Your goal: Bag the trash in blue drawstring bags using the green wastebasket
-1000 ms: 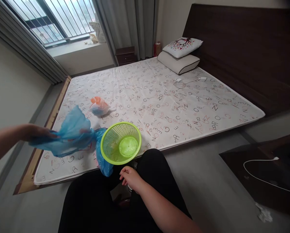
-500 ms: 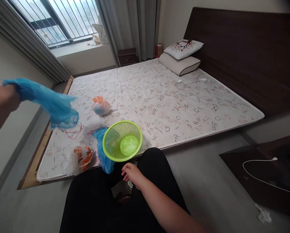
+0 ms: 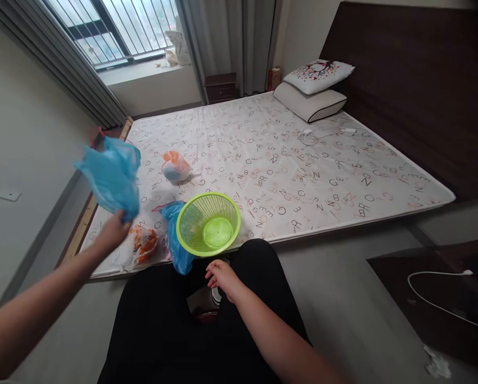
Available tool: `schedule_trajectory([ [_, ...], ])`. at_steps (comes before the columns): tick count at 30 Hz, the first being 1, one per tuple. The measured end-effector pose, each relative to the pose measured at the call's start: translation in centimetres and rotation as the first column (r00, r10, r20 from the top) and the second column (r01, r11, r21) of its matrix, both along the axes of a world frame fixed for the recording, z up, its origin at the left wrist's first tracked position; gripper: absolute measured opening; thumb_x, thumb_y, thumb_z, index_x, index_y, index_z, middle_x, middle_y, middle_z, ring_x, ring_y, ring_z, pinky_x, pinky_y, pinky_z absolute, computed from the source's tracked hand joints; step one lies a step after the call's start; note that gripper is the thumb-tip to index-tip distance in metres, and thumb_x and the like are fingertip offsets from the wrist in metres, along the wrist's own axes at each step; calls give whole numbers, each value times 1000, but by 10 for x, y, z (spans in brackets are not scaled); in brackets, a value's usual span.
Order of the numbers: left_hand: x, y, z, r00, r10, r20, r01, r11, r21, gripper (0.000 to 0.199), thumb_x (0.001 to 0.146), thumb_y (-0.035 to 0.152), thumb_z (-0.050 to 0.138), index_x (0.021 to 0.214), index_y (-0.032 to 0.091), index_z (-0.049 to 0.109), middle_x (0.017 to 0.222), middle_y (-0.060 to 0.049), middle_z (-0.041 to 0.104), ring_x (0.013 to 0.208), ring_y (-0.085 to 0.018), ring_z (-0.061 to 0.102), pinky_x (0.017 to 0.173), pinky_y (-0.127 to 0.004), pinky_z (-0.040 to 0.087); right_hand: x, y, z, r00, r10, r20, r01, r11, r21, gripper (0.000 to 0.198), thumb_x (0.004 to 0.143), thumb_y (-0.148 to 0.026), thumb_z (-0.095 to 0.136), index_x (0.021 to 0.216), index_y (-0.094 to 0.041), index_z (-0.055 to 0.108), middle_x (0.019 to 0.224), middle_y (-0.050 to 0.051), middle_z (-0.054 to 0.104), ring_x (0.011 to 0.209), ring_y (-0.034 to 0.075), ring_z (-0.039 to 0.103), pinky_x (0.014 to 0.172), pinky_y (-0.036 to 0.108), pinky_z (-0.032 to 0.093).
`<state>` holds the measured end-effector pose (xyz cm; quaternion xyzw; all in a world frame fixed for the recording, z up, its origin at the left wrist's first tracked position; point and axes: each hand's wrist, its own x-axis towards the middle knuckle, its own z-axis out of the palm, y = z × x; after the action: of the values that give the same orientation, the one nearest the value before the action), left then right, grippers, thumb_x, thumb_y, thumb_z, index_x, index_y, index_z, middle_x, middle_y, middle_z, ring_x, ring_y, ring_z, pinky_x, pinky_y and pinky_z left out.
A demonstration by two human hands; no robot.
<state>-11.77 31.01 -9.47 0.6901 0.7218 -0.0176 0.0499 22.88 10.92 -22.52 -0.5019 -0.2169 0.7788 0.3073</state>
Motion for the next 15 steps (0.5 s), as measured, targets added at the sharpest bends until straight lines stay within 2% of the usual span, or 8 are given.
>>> schedule_trajectory([
  [1, 5, -14, -24, 990, -136, -32, 129, 977, -168, 47, 91, 37, 55, 128, 8, 57, 114, -16, 69, 96, -28, 66, 87, -37, 52, 0, 0, 1, 1000, 3, 5, -3, 1000, 4, 12, 90, -20, 46, 89, -18, 57, 78, -1, 64, 50, 8, 58, 53, 23, 41],
  [2, 11, -27, -45, 958, -287, -19, 270, 922, -278, 44, 89, 36, 56, 125, 11, 61, 115, -16, 70, 99, -29, 67, 89, -37, 51, 1, -1, 2, 1000, 4, 12, -4, 1000, 7, 12, 90, -20, 46, 89, -18, 58, 78, -1, 64, 50, 8, 58, 54, 23, 41],
  [3, 16, -38, -64, 942, -335, 14, 321, 890, -325, 41, 84, 36, 61, 120, 16, 66, 114, -15, 72, 103, -30, 68, 92, -36, 50, 1, -2, 3, 1000, 4, 18, -4, 1000, 11, 12, 89, -20, 45, 89, -18, 58, 78, -1, 64, 51, 8, 58, 54, 23, 41],
  [6, 26, -57, -101, 918, -379, 114, 391, 827, -404, 44, 80, 33, 63, 122, 18, 70, 125, -14, 72, 116, -31, 67, 101, -34, 48, 2, -4, 5, 1000, -6, 22, 6, 1000, 14, 12, 88, -20, 46, 89, -18, 58, 77, -1, 64, 52, 9, 58, 56, 24, 43],
  [9, 27, -67, -107, 917, -322, 236, 395, 820, -414, 61, 85, 43, 59, 141, 19, 59, 133, -11, 70, 124, -31, 64, 107, -35, 45, 5, -6, 4, 999, -37, 5, 37, 999, 15, 11, 86, -22, 49, 90, -17, 58, 77, 0, 64, 54, 9, 58, 57, 24, 44],
  [12, 16, -76, -96, 941, -214, 261, 278, 930, -242, 64, 94, 50, 46, 151, 19, 47, 126, -10, 73, 120, -30, 66, 106, -37, 47, 7, -9, 2, 996, -90, -9, 90, 996, 8, 13, 84, -27, 53, 92, -18, 57, 77, 0, 64, 56, 10, 59, 58, 24, 44],
  [14, 3, -83, -89, 978, -80, 191, 78, 997, 22, 62, 97, 49, 41, 150, 16, 45, 135, -14, 66, 129, -31, 59, 111, -41, 43, 7, -10, 0, 994, -109, -17, 109, 994, -4, 15, 84, -30, 55, 92, -18, 57, 77, -1, 64, 57, 10, 60, 58, 24, 44],
  [15, -4, -87, -88, 988, 20, 151, -44, 987, 155, 63, 97, 49, 43, 150, 14, 44, 144, -17, 59, 137, -33, 51, 115, -44, 38, 8, -10, -1, 993, -113, -18, 113, 994, -7, 16, 83, -32, 56, 93, -18, 57, 77, -1, 64, 57, 10, 60, 59, 24, 45],
])
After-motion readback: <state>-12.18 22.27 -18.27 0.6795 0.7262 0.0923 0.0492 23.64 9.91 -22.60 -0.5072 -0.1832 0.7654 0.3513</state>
